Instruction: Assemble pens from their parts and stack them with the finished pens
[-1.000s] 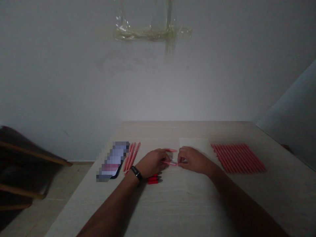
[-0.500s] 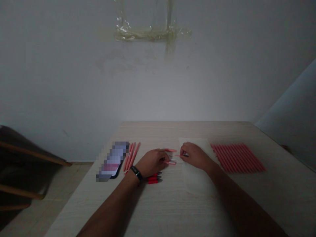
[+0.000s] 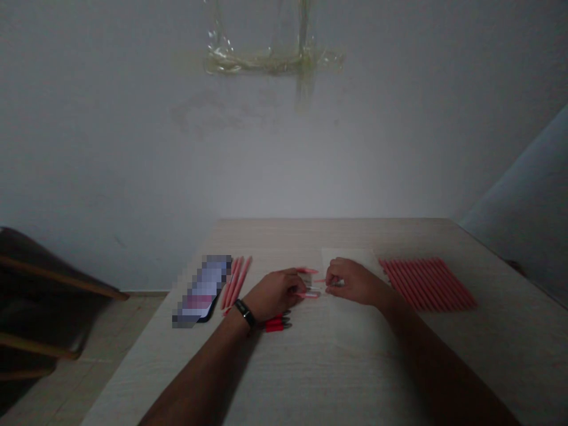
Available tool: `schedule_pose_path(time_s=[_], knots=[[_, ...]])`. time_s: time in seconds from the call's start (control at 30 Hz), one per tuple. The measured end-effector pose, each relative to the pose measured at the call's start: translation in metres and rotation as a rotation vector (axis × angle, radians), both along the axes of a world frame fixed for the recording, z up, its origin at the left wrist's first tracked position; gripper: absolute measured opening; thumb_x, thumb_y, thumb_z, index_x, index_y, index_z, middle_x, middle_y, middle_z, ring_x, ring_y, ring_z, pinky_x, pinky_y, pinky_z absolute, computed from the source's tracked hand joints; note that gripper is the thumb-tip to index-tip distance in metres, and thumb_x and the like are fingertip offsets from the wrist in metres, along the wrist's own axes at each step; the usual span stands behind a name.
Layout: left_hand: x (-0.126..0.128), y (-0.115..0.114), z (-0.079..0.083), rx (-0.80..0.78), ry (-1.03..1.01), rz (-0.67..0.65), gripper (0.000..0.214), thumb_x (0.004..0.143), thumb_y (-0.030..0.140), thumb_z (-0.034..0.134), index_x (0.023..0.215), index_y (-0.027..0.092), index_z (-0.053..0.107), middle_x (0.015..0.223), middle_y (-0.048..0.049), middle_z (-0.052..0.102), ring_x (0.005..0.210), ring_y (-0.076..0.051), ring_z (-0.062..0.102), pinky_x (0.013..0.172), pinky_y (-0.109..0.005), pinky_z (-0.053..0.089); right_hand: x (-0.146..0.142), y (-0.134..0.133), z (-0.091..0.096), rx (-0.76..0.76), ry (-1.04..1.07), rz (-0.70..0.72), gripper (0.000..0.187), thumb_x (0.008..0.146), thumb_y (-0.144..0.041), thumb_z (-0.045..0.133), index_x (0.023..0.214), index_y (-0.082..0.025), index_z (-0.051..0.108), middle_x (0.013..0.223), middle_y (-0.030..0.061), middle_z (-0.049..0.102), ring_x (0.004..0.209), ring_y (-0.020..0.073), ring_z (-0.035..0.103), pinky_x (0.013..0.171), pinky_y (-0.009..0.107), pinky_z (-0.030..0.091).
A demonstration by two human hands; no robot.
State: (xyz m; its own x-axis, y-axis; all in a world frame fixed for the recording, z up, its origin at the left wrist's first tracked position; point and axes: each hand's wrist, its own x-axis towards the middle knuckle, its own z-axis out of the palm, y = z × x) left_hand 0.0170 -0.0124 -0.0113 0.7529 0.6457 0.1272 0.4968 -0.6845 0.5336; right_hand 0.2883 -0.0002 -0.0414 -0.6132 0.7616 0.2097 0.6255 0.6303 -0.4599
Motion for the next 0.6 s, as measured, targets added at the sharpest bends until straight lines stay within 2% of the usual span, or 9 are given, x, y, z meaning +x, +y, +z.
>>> schedule_pose_path(time_s=[0.13,0.23,0.37,0.6], knots=[[0.004,0.000,-0.004,0.015,0.004,-0.052,0.011,0.091,0.018,0.061,0.097,0.021,0.070,0.101,-0.0039,0.071,0.102,-0.019,0.063,0.089,-0.029,0.046,-0.001,-0.003,0.003,-0.054,-0.063,0.022,0.009,0.079,-0.020,0.074,0.085,-0.020,0.067,0.084,0.0008,0.063,0.082,0.0167,0.056,0.072,0.027,0.037],[0.008,-0.001,-0.008,0.014,0.055,-0.040,0.014,0.086,0.018,0.067,0.099,0.020,0.069,0.101,-0.0042,0.071,0.094,-0.019,0.063,0.085,-0.029,0.046,-0.005,-0.005,0.004,-0.062,-0.088,0.026,0.005,0.079,-0.017,0.070,0.083,-0.019,0.068,0.084,0.0011,0.063,0.081,0.0164,0.056,0.072,0.026,0.037],[0.011,0.000,-0.011,0.006,0.091,0.001,0.010,0.085,0.017,0.067,0.093,0.020,0.069,0.098,-0.0036,0.071,0.091,-0.020,0.063,0.081,-0.029,0.046,-0.006,-0.005,0.006,-0.047,-0.086,0.021,0.007,0.078,-0.014,0.068,0.081,-0.019,0.067,0.082,0.0011,0.064,0.081,0.0166,0.056,0.072,0.026,0.038],[0.009,0.000,-0.012,-0.007,0.030,0.042,0.009,0.088,0.018,0.063,0.091,0.022,0.070,0.108,-0.0053,0.071,0.116,-0.022,0.060,0.094,-0.032,0.047,-0.001,-0.003,0.011,-0.002,-0.043,-0.043,0.003,0.084,-0.017,0.066,0.082,-0.020,0.066,0.081,0.0019,0.064,0.078,0.0177,0.057,0.073,0.029,0.040]])
